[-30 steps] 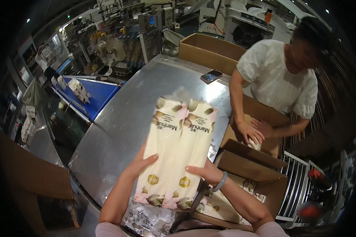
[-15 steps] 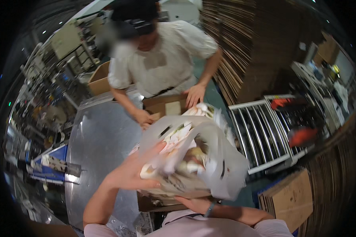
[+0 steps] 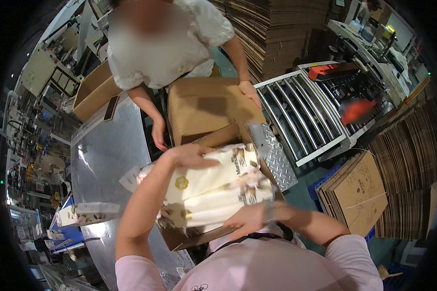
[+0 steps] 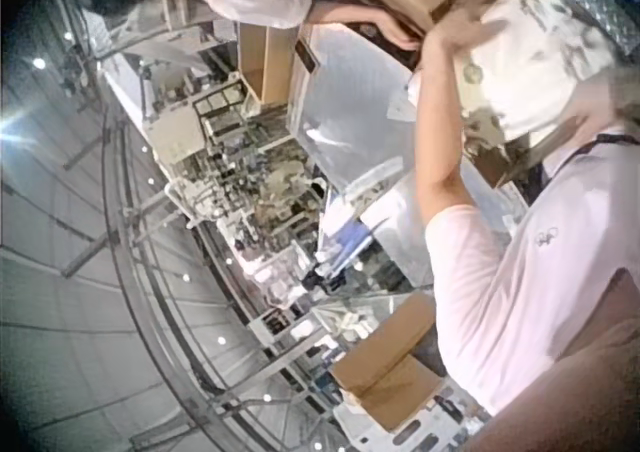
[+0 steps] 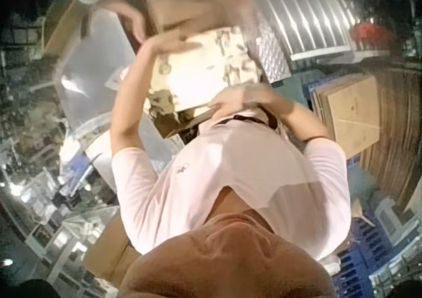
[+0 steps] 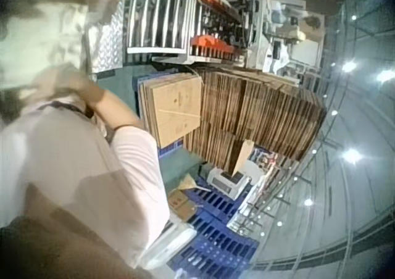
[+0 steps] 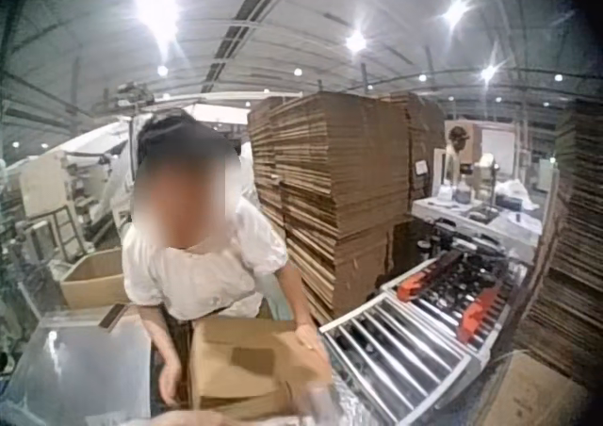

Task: The person packs product packages into cardboard boxes by hand, then places the filled boxes onto a conveyor belt.

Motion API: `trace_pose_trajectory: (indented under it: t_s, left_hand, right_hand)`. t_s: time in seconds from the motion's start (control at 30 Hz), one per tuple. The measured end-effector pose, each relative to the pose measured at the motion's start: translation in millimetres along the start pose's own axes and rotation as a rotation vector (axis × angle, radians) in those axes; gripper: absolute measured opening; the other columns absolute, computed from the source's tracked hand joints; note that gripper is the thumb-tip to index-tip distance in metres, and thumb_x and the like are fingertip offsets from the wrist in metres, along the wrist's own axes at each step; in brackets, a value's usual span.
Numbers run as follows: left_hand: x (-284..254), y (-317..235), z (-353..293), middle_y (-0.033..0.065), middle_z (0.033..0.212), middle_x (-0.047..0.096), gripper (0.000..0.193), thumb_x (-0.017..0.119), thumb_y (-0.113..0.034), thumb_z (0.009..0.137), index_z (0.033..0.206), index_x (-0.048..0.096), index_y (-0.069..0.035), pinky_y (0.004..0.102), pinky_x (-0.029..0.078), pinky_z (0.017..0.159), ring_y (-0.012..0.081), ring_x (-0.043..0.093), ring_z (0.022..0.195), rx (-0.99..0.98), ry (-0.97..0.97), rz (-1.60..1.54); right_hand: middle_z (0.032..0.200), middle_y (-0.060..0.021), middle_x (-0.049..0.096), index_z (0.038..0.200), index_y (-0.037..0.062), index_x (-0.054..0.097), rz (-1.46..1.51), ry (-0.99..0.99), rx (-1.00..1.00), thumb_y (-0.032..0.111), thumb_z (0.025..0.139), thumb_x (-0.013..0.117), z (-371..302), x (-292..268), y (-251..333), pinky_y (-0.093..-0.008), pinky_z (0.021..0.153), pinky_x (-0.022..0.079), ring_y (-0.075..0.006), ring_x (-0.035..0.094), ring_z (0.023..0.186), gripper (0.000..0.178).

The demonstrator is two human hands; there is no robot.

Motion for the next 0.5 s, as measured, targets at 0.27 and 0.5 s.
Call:
trace_pose_trajectory:
  t_s: [0.27, 0.5]
  left_hand:
    - [44, 23, 14, 0.0173, 0.121, 0.054, 0.069, 0.063, -0.038, 0.081, 0.136, 0.036, -0.006, 0.0319, 0.041, 0.089, 0.0288, 0.054, 0.107, -0.056, -0.112, -0.055]
    - [135, -66, -73, 0.0196, 0.137, 0.034, 0.075, 0.058, -0.059, 0.074, 0.136, 0.038, -0.022, 0.0599, 0.025, 0.099, 0.0369, 0.035, 0.125, 0.179, -0.614, 0.477]
  right_hand:
    - [0.140, -0.0236, 0.031, 0.138, -0.0016, 0.024, -0.362, -0.841, 0.165, 0.016, 0.076, 0.064, -56, -80, -82, -0.0353, 0.105, 0.031, -0.0355, 0.036, 0.126, 0.076]
    - [0.073, -0.0152, 0.058, 0.088, 0.0014, 0.058, -0.448, -1.133, 0.206, 0.015, 0.085, 0.056, -30, -94, -92, -0.0351, 0.062, 0.046, -0.0279, 0.058, 0.068, 0.014]
Point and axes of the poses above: each hand's wrist, its own z-axis towards the middle knuckle, its own x-axis out of the palm, y = z × x, the point moved 1 cm from there along z, towards the middle knuckle
